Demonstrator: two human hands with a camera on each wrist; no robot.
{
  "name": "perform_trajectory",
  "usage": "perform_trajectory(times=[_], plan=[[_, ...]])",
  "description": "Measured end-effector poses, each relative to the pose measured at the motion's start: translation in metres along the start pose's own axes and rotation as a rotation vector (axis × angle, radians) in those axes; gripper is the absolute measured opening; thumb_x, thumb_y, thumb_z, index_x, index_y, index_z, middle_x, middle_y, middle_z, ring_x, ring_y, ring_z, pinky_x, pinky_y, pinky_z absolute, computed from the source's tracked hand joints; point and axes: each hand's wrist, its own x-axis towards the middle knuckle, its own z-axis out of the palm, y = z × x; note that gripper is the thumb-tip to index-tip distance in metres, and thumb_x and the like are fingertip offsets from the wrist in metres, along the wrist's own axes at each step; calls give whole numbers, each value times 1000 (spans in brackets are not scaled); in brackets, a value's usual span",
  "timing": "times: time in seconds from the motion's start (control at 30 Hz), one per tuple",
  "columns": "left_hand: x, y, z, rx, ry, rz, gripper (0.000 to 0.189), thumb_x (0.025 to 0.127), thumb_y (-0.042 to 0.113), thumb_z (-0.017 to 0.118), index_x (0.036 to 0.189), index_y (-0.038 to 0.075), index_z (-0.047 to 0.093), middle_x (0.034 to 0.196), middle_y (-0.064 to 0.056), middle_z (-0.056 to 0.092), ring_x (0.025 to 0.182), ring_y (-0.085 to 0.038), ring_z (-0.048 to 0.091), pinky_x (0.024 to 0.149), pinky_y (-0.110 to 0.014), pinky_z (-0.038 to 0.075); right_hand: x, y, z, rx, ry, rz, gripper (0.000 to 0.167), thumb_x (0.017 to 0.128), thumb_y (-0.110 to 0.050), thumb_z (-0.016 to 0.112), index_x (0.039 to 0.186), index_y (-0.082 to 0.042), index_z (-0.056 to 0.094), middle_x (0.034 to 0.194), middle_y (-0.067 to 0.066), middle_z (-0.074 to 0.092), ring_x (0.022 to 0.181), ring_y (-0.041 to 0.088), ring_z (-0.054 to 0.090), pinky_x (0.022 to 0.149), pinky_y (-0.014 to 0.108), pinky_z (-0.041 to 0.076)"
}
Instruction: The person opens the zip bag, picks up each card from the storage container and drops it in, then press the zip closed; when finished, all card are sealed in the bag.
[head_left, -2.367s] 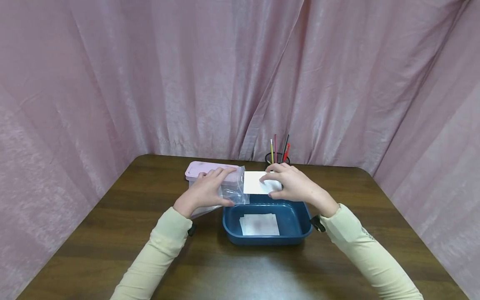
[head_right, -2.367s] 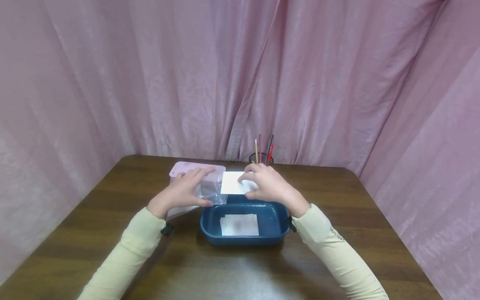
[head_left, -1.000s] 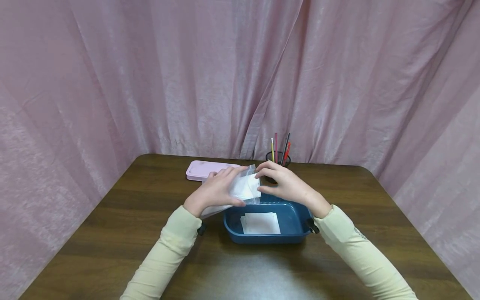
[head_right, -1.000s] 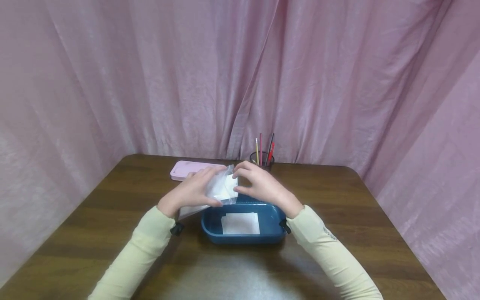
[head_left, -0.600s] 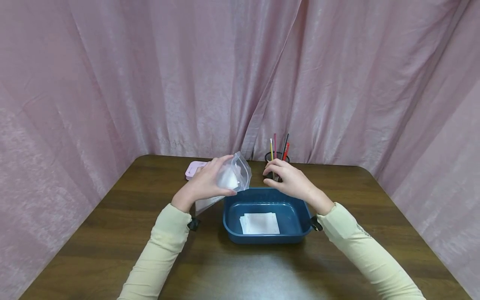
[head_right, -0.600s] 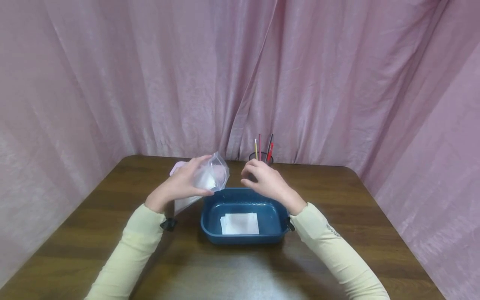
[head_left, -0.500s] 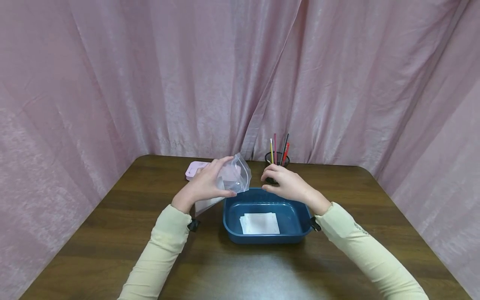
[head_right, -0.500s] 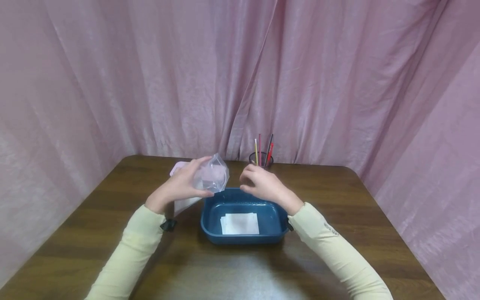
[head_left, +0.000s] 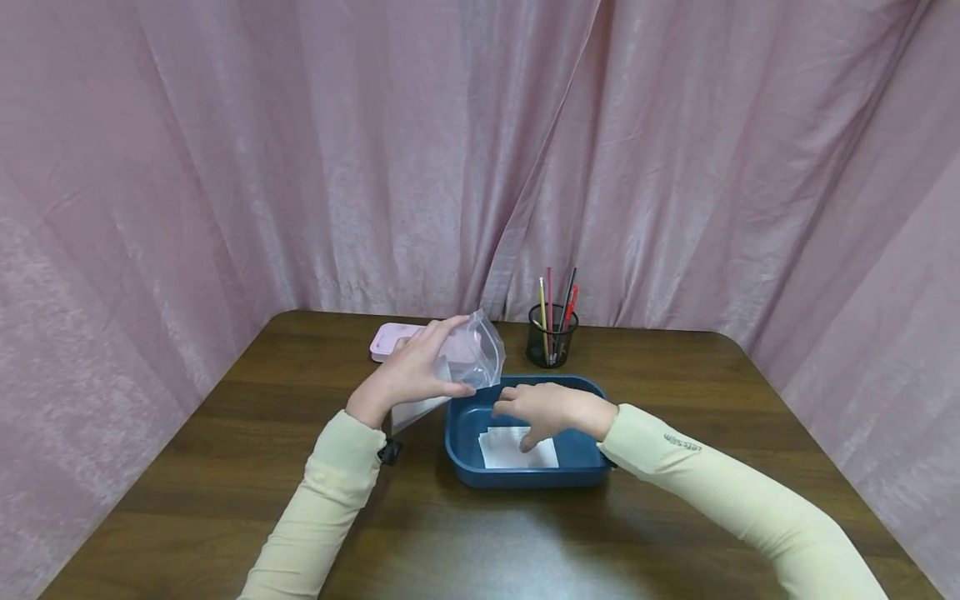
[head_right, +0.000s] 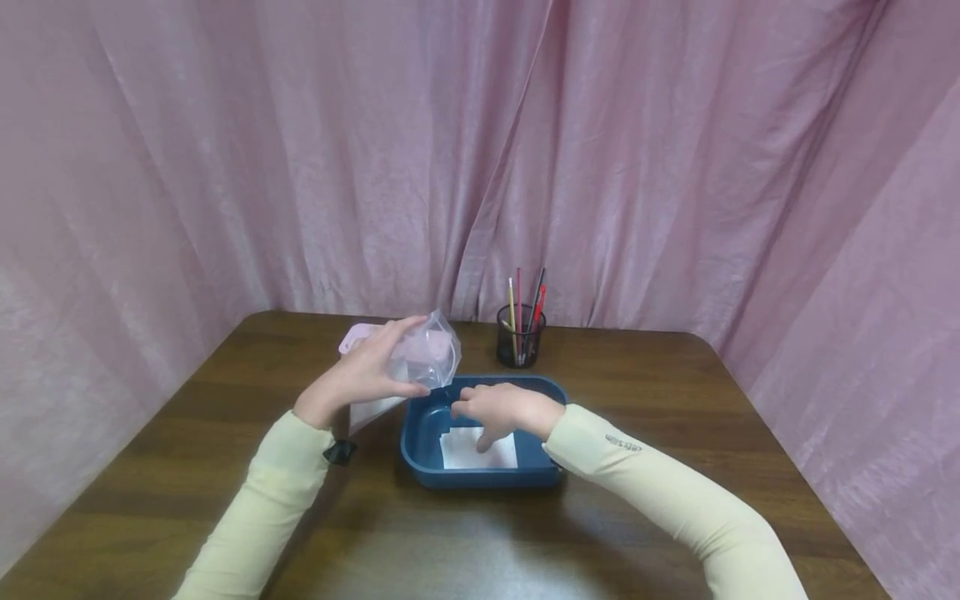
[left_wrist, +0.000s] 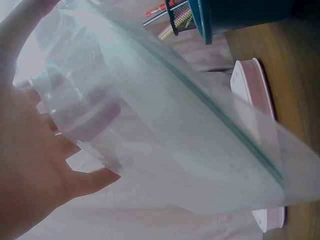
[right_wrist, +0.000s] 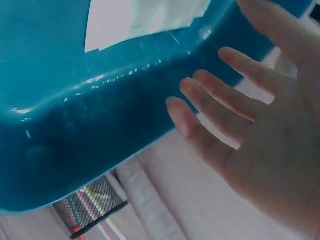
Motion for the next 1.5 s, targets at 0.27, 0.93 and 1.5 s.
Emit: perform_trajectory(times=[0.27,0.93,1.5], plan=[[-2,-3,2,-12,-40,-36,101,71,51,81,151,28,25,140,-6,49,128,-26,48,104,-62,32,19,-7,8,-70,-168,31,81,76,-32,82,145,-25,39,138,1,48,122,18,49,100,39,48],[-5,-7,4,-11,-40,-32,99,72,47,81,151,26,26,147,-7,45,134,-30,45,104,-66,31,31,7,21,-33,-115,76,73,75,-30,83,136,-30,42,136,0,52,113,17,56,97,38,51],[-3,-7,7,-9,-24,-23,100,70,47,82,151,27,27,144,-5,47,131,-29,46,100,-63,34,1,19,-17,25,185,27,11,86,-17,72,86,-13,62,73,-2,61,62,9,50,55,24,40]])
